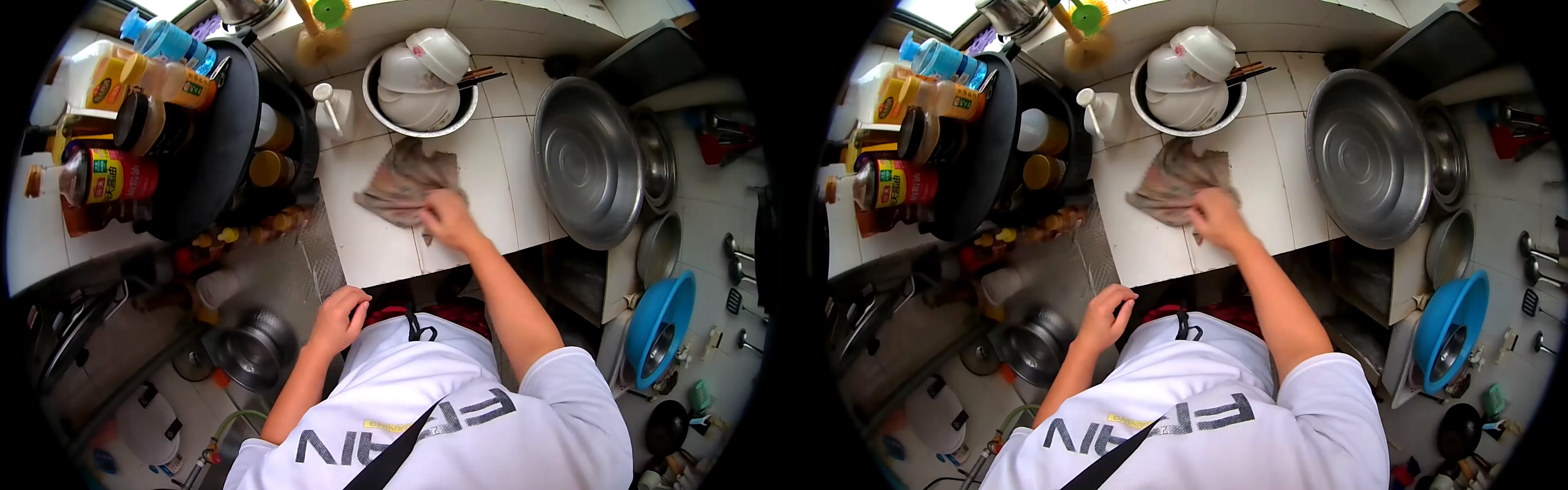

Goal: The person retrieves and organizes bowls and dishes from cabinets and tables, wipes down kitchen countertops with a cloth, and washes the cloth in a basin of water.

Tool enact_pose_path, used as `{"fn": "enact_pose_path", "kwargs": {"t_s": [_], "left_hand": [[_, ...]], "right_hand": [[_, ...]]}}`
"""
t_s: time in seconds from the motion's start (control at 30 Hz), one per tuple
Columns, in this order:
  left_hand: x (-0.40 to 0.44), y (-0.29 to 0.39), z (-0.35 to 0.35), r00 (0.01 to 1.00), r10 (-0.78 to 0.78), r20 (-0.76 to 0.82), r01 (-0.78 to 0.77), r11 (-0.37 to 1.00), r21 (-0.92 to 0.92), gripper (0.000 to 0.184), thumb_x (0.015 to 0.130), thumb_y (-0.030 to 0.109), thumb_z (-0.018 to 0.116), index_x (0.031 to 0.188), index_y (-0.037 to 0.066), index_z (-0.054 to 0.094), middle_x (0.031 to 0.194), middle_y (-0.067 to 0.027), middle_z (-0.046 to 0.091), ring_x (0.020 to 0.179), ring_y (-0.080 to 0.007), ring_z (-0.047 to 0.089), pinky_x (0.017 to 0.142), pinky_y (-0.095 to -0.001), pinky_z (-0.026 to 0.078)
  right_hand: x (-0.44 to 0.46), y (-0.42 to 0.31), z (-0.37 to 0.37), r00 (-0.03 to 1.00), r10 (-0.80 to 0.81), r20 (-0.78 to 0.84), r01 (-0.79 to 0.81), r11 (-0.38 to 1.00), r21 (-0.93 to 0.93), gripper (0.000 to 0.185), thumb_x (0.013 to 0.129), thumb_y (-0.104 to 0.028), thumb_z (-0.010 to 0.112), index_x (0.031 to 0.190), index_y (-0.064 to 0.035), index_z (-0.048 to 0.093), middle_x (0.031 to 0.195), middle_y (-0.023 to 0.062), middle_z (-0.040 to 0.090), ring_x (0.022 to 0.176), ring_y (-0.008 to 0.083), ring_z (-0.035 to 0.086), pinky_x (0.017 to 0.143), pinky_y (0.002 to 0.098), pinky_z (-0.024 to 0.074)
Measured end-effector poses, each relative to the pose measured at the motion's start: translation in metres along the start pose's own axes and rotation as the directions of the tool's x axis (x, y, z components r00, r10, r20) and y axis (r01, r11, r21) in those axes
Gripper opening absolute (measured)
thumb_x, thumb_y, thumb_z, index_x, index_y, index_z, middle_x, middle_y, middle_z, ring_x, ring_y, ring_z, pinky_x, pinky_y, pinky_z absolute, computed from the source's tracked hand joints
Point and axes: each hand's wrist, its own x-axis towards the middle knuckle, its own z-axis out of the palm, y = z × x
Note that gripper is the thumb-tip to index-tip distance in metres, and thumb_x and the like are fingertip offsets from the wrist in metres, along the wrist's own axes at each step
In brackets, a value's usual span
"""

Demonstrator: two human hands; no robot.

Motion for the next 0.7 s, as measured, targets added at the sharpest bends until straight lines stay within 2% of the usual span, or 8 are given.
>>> {"fn": "enact_pose_path", "kwargs": {"t_s": [0.03, 0.17, 0.27, 0.37, 0.4, 0.53, 0.63, 0.7], "left_hand": [[-0.003, -0.002, 0.0, 1.0, -0.002, -0.014, 0.002, 1.0, 0.002, 0.007, 0.086, -0.001, 0.062, 0.092, -0.002, 0.065, 0.092, -0.0151, 0.066, 0.084, -0.0313, 0.065, 0.075, -0.0363, 0.052], [-0.009, 0.0, -0.002, 0.999, -0.016, -0.032, 0.016, 1.0, -0.007, 0.007, 0.086, -0.001, 0.062, 0.092, -0.002, 0.065, 0.092, -0.0151, 0.066, 0.084, -0.0314, 0.065, 0.075, -0.0364, 0.052], [-0.009, 0.002, 0.002, 1.0, -0.015, -0.019, 0.014, 1.0, -0.005, 0.007, 0.086, -0.001, 0.062, 0.092, -0.003, 0.065, 0.092, -0.0151, 0.066, 0.084, -0.0314, 0.065, 0.075, -0.0364, 0.052], [-0.01, 0.004, 0.004, 1.0, -0.001, -0.01, 0.001, 1.0, 0.017, 0.007, 0.086, -0.002, 0.062, 0.092, -0.003, 0.065, 0.092, -0.0152, 0.066, 0.084, -0.0315, 0.065, 0.075, -0.0365, 0.052], [-0.01, 0.004, 0.005, 1.0, 0.004, -0.015, -0.003, 1.0, 0.019, 0.007, 0.085, -0.002, 0.062, 0.092, -0.003, 0.065, 0.092, -0.0153, 0.066, 0.084, -0.0316, 0.065, 0.075, -0.0365, 0.052], [-0.011, 0.01, 0.006, 1.0, -0.005, -0.023, 0.006, 0.999, 0.047, 0.007, 0.084, 0.001, 0.064, 0.09, -0.001, 0.066, 0.091, -0.0138, 0.066, 0.084, -0.0317, 0.065, 0.074, -0.0382, 0.053], [-0.019, 0.009, 0.006, 0.998, -0.008, -0.066, 0.01, 1.0, 0.029, 0.007, 0.084, 0.0, 0.064, 0.09, -0.002, 0.066, 0.09, -0.014, 0.066, 0.084, -0.0318, 0.065, 0.074, -0.0382, 0.053], [-0.028, 0.007, 0.005, 0.996, -0.04, -0.081, 0.042, 0.999, 0.032, 0.007, 0.084, 0.001, 0.064, 0.09, -0.002, 0.066, 0.09, -0.0141, 0.066, 0.084, -0.0318, 0.065, 0.073, -0.0381, 0.053]], "right_hand": [[-0.012, 0.007, -0.019, 0.985, 0.136, -0.102, -0.144, 0.987, -0.077, 0.03, 0.084, -0.021, 0.067, 0.106, -0.0014, 0.061, 0.115, 0.0178, 0.06, 0.117, 0.0366, 0.052, 0.101, 0.0436, 0.0409], [-0.034, 0.055, -0.054, 0.824, 0.167, -0.541, -0.416, 0.826, -0.379, 0.049, 0.089, -0.036, 0.065, 0.121, 0.0, 0.057, 0.129, 0.026, 0.047, 0.122, 0.043, 0.044, 0.104, 0.0509, 0.0361], [0.002, 0.06, -0.023, 0.702, 0.127, -0.701, -0.61, 0.616, -0.499, 0.054, 0.089, -0.042, 0.063, 0.124, -0.0012, 0.057, 0.131, 0.0266, 0.045, 0.124, 0.0443, 0.042, 0.106, 0.0595, 0.0309], [0.041, 0.005, 0.021, 0.838, 0.072, -0.541, -0.406, 0.744, -0.531, 0.045, 0.085, -0.037, 0.065, 0.116, -0.004, 0.061, 0.126, 0.0224, 0.049, 0.121, 0.0405, 0.044, 0.105, 0.0649, 0.0293], [0.049, -0.007, 0.047, 0.851, -0.093, -0.517, -0.25, 0.794, -0.554, 0.039, 0.081, -0.031, 0.067, 0.11, -0.0046, 0.063, 0.122, 0.0195, 0.051, 0.118, 0.0389, 0.046, 0.104, 0.0648, 0.0307], [0.049, -0.058, 0.086, 0.932, -0.327, -0.152, 0.274, 0.916, -0.293, 0.043, 0.081, -0.032, 0.068, 0.115, -0.0068, 0.065, 0.126, 0.0179, 0.053, 0.128, 0.034, 0.045, 0.113, 0.0569, 0.0268], [0.054, -0.065, 0.041, 0.955, -0.291, 0.05, 0.295, 0.937, -0.189, 0.03, 0.082, -0.034, 0.071, 0.098, -0.0088, 0.07, 0.122, 0.0169, 0.055, 0.119, 0.0342, 0.05, 0.107, 0.0546, 0.0352], [0.044, -0.02, 0.038, 0.949, -0.244, -0.199, 0.188, 0.946, -0.265, 0.024, 0.08, -0.029, 0.073, 0.087, -0.0067, 0.068, 0.115, 0.018, 0.056, 0.109, 0.0363, 0.051, 0.095, 0.0507, 0.0411]]}}
